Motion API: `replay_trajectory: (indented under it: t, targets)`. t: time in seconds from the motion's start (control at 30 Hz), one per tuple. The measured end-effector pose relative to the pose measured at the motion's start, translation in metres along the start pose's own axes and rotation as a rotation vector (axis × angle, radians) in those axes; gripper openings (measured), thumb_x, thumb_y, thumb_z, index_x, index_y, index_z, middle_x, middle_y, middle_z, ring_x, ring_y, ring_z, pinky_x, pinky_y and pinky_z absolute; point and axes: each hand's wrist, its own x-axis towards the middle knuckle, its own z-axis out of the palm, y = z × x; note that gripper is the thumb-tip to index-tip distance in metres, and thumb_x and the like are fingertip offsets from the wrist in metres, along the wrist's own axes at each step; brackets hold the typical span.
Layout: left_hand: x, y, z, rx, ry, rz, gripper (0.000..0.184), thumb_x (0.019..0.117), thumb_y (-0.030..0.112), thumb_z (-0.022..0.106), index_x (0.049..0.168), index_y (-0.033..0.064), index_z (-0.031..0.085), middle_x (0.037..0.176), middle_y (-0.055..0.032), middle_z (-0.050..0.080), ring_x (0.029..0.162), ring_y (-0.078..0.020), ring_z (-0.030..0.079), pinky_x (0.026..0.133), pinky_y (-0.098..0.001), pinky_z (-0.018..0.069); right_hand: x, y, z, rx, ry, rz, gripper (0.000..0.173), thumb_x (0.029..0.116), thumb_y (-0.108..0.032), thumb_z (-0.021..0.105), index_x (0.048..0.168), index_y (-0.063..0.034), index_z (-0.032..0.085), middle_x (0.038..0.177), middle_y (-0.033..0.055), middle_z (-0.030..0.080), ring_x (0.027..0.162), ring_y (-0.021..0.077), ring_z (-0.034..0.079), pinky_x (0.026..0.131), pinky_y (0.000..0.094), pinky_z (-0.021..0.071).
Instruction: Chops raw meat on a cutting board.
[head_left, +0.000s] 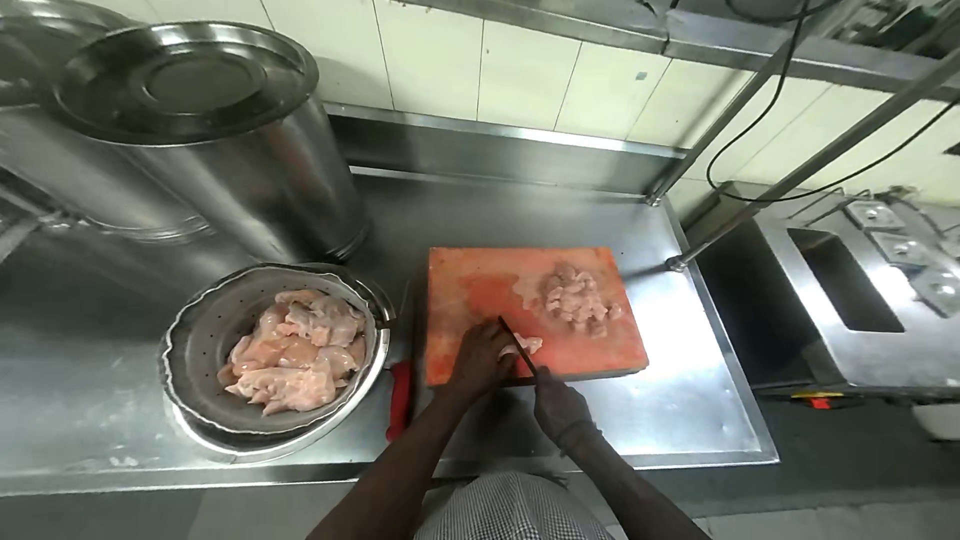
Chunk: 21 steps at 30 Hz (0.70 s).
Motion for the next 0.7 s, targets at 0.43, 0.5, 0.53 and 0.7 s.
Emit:
replay_trajectory:
  t: [0.43,0.5,0.53,0.7]
  targets:
    - [0.001,-0.001,-0.016,-0.251,-0.044,-0.144,0.037,0.0903,0.032,0.077,0.115,0.0048,0.073,0.120,-0.0149,0.068,0.118,-0.0300,0.063,0.106,-0.0501,0.0493,-0.050,0.038,0.023,0.064,-0.098,0.058,0.039,0.1107,-0.025,0.033,0.144,-0.0078,0.045,0.115,0.0194,0.070,0.110,0.0367,0.070,0.092,0.0516,0.0548]
    - [0.005,0.002,-0.027,-0.304,-0.081,-0.242,0.037,0.0975,0.030,0.071,0.118,0.0000,0.070,0.124,-0.0183,0.066,0.120,-0.0311,0.062,0.107,-0.0491,0.0486,-0.035,0.054,0.038,0.074,-0.039,0.059,0.036,0.1104,-0.029,0.035,0.139,-0.0097,0.048,0.106,0.0183,0.071,0.102,0.0366,0.071,0.087,0.0525,0.0560]
    - [0.008,0.005,-0.033,-0.245,-0.121,-0.276,0.035,0.1003,0.028,0.067,0.121,-0.0001,0.070,0.127,-0.0189,0.066,0.124,-0.0324,0.060,0.110,-0.0496,0.0469,-0.031,0.057,0.036,0.090,-0.029,0.068,0.036,0.1107,-0.029,0.036,0.139,-0.0097,0.048,0.106,0.0183,0.071,0.103,0.0366,0.071,0.087,0.0524,0.0558]
    - [0.021,0.032,-0.054,0.051,-0.464,-0.334,0.031,0.0918,0.025,0.073,0.114,0.0035,0.072,0.124,-0.0188,0.066,0.124,-0.0385,0.058,0.103,-0.0583,0.0477,-0.026,0.062,0.016,0.279,0.124,0.054,0.032,0.1104,-0.030,0.042,0.132,-0.0087,0.053,0.095,0.0160,0.070,0.093,0.0351,0.071,0.084,0.0515,0.0560]
